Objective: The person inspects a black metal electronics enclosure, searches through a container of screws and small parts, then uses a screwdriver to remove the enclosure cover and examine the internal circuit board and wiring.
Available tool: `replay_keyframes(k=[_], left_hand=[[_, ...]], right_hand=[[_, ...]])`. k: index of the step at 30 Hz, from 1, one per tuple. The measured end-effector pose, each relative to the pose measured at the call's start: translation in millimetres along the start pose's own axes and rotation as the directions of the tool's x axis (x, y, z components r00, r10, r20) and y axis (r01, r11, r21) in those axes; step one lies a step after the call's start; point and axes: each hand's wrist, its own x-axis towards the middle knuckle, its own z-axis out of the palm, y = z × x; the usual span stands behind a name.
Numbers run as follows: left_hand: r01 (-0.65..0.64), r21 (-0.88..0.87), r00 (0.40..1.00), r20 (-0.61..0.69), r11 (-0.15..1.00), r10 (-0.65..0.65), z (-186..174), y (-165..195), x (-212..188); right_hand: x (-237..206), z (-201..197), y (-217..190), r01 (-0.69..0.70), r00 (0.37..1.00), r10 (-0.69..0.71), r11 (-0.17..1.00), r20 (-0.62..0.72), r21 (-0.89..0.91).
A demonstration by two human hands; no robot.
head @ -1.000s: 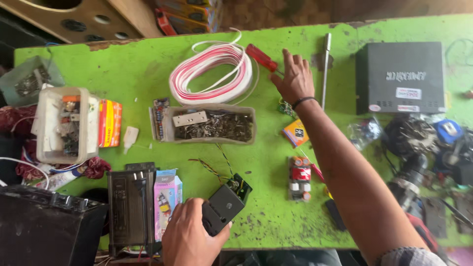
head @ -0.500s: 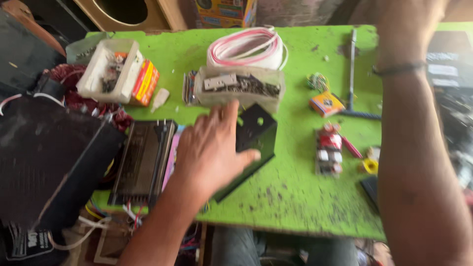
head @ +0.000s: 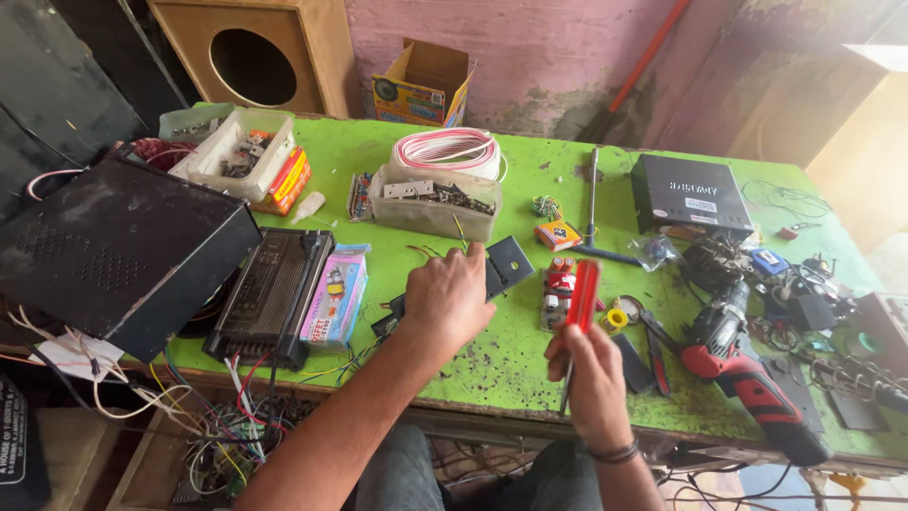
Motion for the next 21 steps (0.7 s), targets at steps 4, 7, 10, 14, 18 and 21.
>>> replay_keyframes(k=[4,7,10,14,18,21], left_hand=[[-0.092,0.069,0.981,-0.167,0.993,0.102,24.1,14.2,-25.9],[-0.168,0.19,0.95,-0.232,0.967,0.211,61.1,30.0,-59.2],[-0.236,0.241,0.937,-0.202,0.941,0.286,104.7,35.8,-86.7],[-0.271,0.268,0.921,-0.206,0.924,0.33,144.6,27.8,-95.8],[-0.297,0.214,0.901,-0.261,0.931,0.347,139.9,15.3,-92.5],[-0.297,-0.05,0.938,-0.2,0.954,0.281,117.8,25.3,-101.3]], right_hand=[[-28.0,-37.0,32.2,-0.029,0.983,0.028,1.0,-0.183,-0.001],[-44.8,-77.8,28.5,0.163,0.948,-0.075,0.949,-0.309,0.271],[-62.6,-119.6,16.5,0.179,0.975,-0.108,0.898,-0.194,0.402],[-82.4,-150.9,21.7,0.163,0.986,-0.154,0.806,-0.065,0.569],[-99.3,-157.6,50.9,0.196,0.976,-0.171,0.959,-0.133,0.206],[-108.5,-150.3,73.4,0.286,0.955,-0.281,0.957,0.097,-0.041]])
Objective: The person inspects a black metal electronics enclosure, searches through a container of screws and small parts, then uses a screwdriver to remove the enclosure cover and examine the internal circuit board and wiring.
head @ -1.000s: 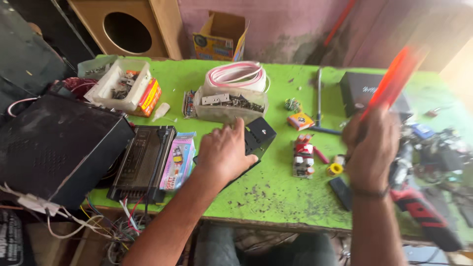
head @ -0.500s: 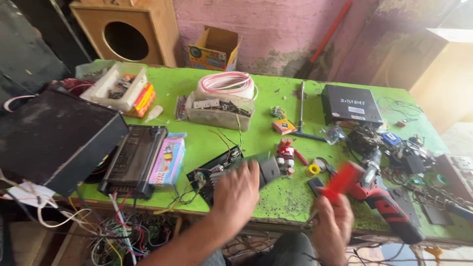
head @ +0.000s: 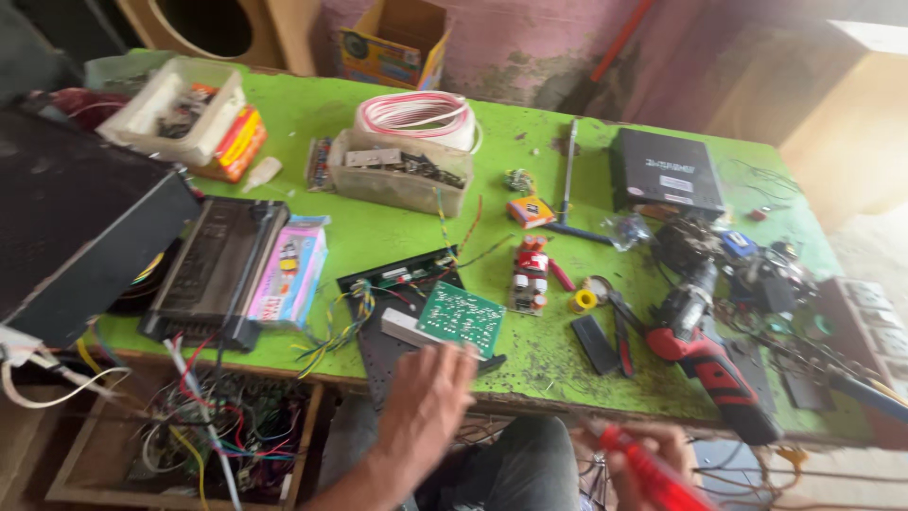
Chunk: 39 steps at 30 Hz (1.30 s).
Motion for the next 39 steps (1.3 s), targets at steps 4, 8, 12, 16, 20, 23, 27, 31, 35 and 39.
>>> replay_keyframes(k=[4,8,12,16,20,23,27,31,35,39], left_hand=[[-0.413,-0.225,0.891,-0.3,0.882,0.341,-11.4,43.2,-26.3],[-0.459,-0.226,0.885,-0.03,0.859,0.464,10.0,17.7,-56.9],[-0.567,-0.16,0.793,0.16,0.808,0.588,16.8,0.9,-73.2],[-0.508,-0.364,0.787,0.171,0.78,0.593,-47.1,-19.8,-51.2],[-0.335,-0.348,0.942,-0.096,0.876,0.322,-127.8,-79.1,-37.2],[-0.017,-0.987,0.975,-0.051,0.16,-0.214,-117.6,-57.7,-53.8],[-0.166,-0.5,0.882,0.309,-0.85,-0.354,-15.5,9.3,-31.5],[-0.224,-0.575,0.871,0.245,-0.787,-0.427,22.8,29.7,-23.7],[-0.194,-0.58,0.857,0.293,-0.791,-0.424,5.3,24.6,-18.7],[-0.256,-0.602,0.878,0.183,-0.756,-0.443,5.5,27.3,-16.0]], right_hand=[[6.0,12.0,8.0,-0.014,0.763,0.046,0.998,0.645,-0.055],[26.3,12.6,-1.8,-0.11,0.604,0.099,0.993,0.791,-0.04],[-3.5,62.0,8.6,-0.13,0.515,0.117,0.99,0.849,-0.057],[-17.7,75.5,7.3,-0.173,0.51,0.16,0.982,0.845,-0.082],[39.8,25.0,-20.4,-0.123,0.595,0.158,0.987,0.788,-0.105],[38.3,28.1,-35.8,-0.104,0.785,0.188,0.979,0.59,-0.173],[-36.5,103.6,-18.4,-0.027,0.939,0.165,0.91,0.303,-0.413],[-59.3,129.5,-15.0,-0.366,0.926,0.378,0.909,0.022,-0.199],[-29.6,129.6,-38.9,-0.159,0.978,0.197,0.925,0.075,-0.346],[-8.6,133.7,-56.9,-0.174,0.966,0.241,0.868,0.09,-0.466]])
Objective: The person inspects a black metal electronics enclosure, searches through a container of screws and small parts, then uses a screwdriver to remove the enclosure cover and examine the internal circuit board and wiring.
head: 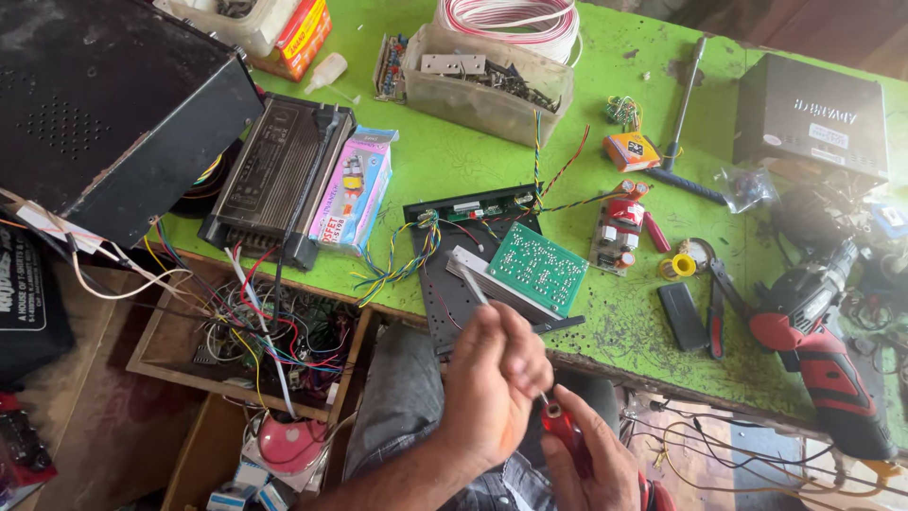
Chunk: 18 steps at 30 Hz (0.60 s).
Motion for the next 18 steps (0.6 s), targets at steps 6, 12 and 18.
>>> replay_keyframes(k=[6,12,18], left_hand=[[-0.06,0.528,0.995,0.097,0.847,0.01,-14.0,-5.8,-13.4],[0.114,0.566,0.974,0.099,0.817,-0.204,-38.0,4.9,-15.6],[0.122,0.52,0.955,0.17,0.845,-0.242,-48.1,-4.0,-36.4]], right_hand=[[-5.0,11.5,8.4,-0.089,0.991,0.075,0.988,-0.113,-0.123],[-16.0,19.6,25.5,0.091,0.958,-0.144,0.973,-0.248,-0.212],[-18.4,10.2,23.4,-0.155,0.987,0.16,0.954,0.001,0.256]])
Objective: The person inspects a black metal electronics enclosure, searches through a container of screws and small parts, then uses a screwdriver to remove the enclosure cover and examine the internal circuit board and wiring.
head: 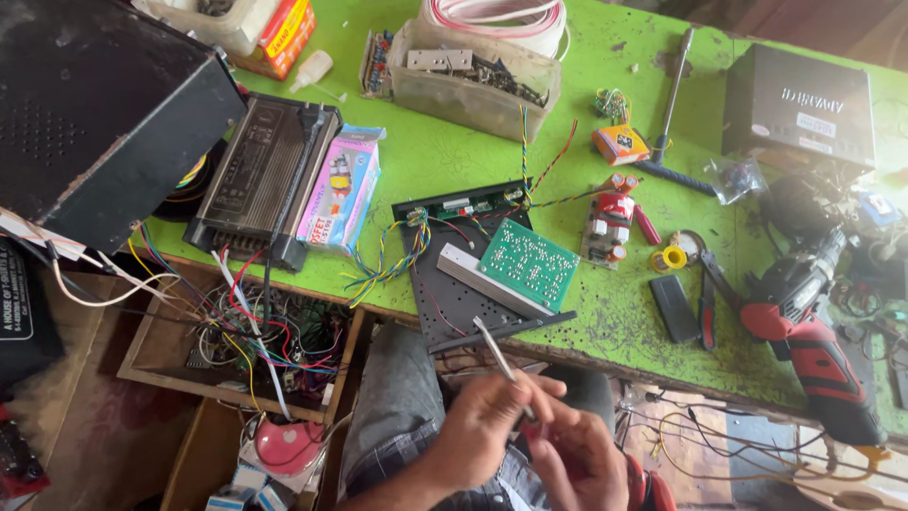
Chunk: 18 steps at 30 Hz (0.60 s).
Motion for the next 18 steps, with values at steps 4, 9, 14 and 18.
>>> replay_keyframes(k=[4,9,14,18], left_hand=[[-0.151,0.211,0.987,-0.016,0.966,0.158,18.5,2.6,3.4],[-0.035,0.253,0.995,-0.08,0.967,0.057,6.5,21.6,17.1],[0.012,0.591,0.997,-0.07,0.807,0.036,3.8,48.4,20.8],[-0.141,0.989,0.874,0.142,-0.037,0.465,-21.4,93.8,56.1]], right_hand=[[-1.9,16.0,-3.1,0.216,0.918,-0.334,0.874,-0.216,-0.435],[-1.3,11.8,7.9,0.045,0.99,-0.062,0.991,-0.131,-0.127],[8.0,11.4,22.3,-0.096,0.995,0.09,0.976,0.038,0.196],[51.2,4.8,11.2,0.103,0.993,-0.079,0.938,-0.084,0.331]])
